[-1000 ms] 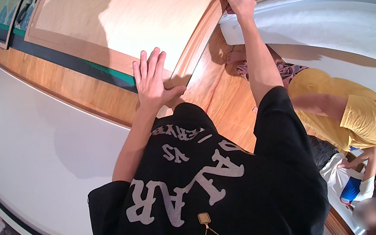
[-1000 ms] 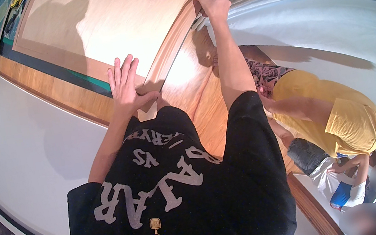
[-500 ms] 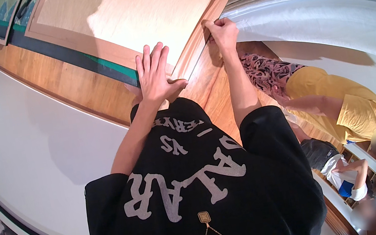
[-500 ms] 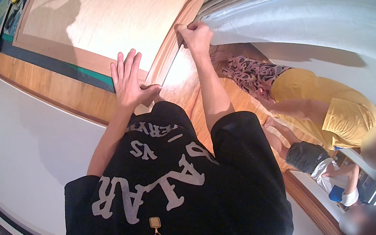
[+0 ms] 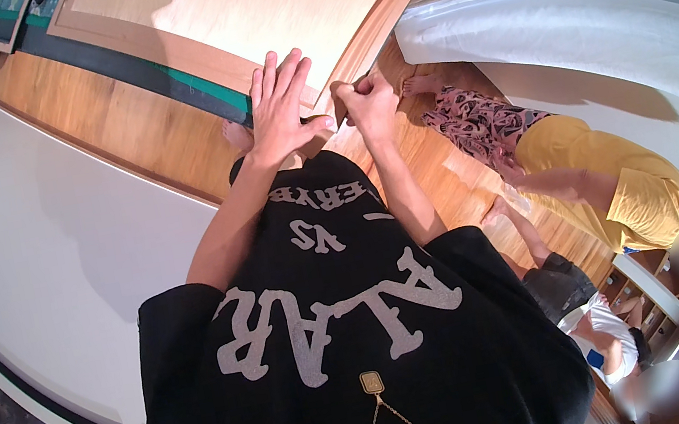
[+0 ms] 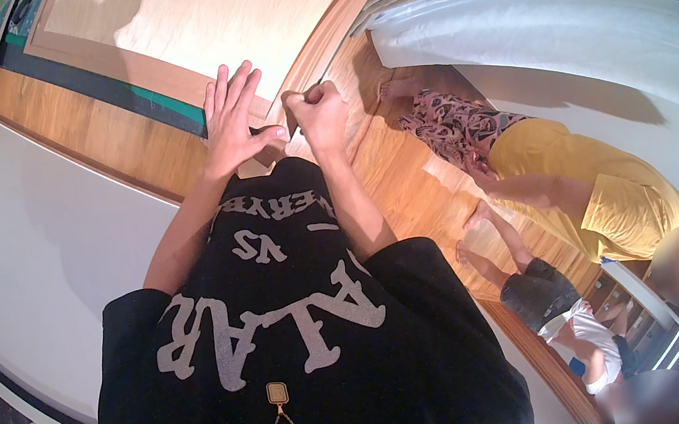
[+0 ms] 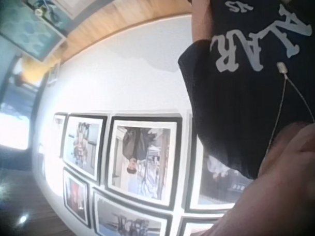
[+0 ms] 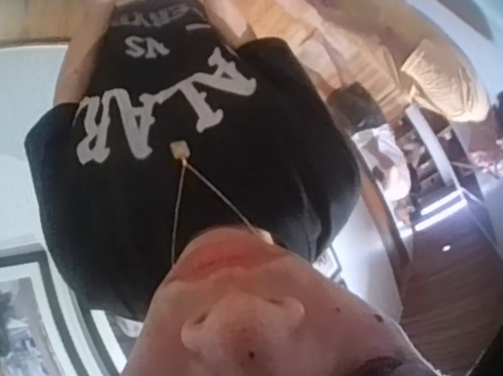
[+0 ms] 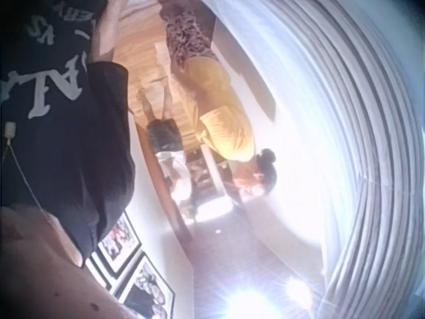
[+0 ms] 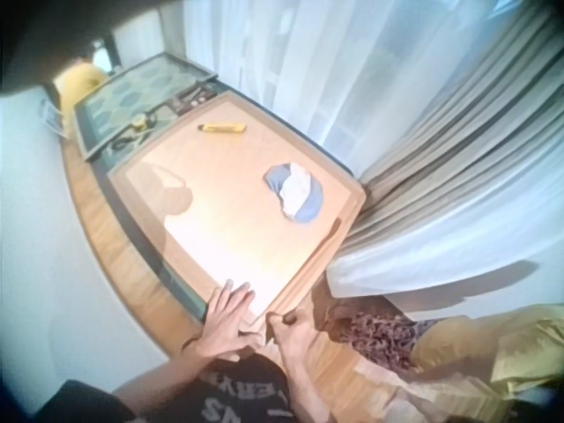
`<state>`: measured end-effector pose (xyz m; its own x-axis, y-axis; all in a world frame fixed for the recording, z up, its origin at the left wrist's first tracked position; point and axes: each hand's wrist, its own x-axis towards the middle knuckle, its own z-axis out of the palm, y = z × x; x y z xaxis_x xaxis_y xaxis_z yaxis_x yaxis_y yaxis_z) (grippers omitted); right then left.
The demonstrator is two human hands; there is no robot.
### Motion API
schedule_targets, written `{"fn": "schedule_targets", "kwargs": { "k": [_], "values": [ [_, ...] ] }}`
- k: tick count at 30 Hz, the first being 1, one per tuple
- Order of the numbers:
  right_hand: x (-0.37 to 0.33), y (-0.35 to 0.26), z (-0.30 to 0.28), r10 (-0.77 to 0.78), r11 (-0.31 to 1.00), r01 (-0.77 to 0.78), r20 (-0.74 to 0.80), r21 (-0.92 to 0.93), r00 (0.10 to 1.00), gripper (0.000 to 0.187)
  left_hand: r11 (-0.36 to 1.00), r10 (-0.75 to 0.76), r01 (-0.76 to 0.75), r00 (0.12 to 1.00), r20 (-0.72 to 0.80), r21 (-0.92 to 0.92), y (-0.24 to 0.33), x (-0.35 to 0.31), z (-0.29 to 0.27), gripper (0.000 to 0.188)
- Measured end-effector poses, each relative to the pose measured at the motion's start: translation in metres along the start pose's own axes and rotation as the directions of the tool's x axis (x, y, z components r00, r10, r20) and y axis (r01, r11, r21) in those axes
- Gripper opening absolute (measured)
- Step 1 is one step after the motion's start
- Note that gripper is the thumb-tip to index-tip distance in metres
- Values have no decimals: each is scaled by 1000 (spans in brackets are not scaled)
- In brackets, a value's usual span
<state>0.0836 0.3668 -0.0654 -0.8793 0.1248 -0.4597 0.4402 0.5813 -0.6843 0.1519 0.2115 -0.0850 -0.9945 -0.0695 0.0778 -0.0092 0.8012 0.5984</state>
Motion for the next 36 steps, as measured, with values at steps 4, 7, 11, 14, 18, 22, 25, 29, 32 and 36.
{"fn": "schedule_targets", "kwargs": {
  "k": [4, 7, 11, 14, 18, 22, 25, 29, 32, 36],
  "values": [
    [-24, 3, 6, -8, 1000, 8, 21, 24, 1000, 28, 998, 41, -42, 999, -16, -42, -4, 2, -2, 92],
    [-29, 2, 9, -18, 999, 16, 35, 46, 999, 28, 994, 11, -9, 1000, 15, -110, -1, 6, -12, 78],
    [-26, 15, 13, -131, 988, 123, 73, 95, 989, 33, 985, 27, -32, 999, -34, -170, 3, 10, -17, 40],
    [-18, 31, 19, -146, 948, 89, 173, 304, 974, 36, 992, 95, -98, 995, -39, -77, 9, 9, -18, 10],
    [6, 23, 6, -194, 950, 88, 348, 299, 917, 36, 995, 2, -12, 994, -105, -95, 6, 14, -14, 11],
    [35, 15, 1, -221, 959, 105, 461, 263, 860, 37, 992, -39, 26, 993, -109, -121, 5, 29, -18, 12],
    [49, 7, 0, -218, 962, 94, 519, 254, 826, 36, 995, -50, 40, 992, -120, -88, 7, 37, -19, 17],
    [59, 7, 14, -248, 950, 92, 542, 299, 803, 34, 994, -100, 92, 982, -161, -60, 11, 35, -8, 24],
    [63, -4, 18, -266, 940, 92, 538, 328, 800, 31, 996, -78, 68, 969, -233, -52, 6, 40, -11, 25],
    [85, -50, -18, -289, 856, 475, 575, -203, 766, 31, 992, -99, 113, 970, -224, 51, 17, 54, 5, 26]
  ]
}}
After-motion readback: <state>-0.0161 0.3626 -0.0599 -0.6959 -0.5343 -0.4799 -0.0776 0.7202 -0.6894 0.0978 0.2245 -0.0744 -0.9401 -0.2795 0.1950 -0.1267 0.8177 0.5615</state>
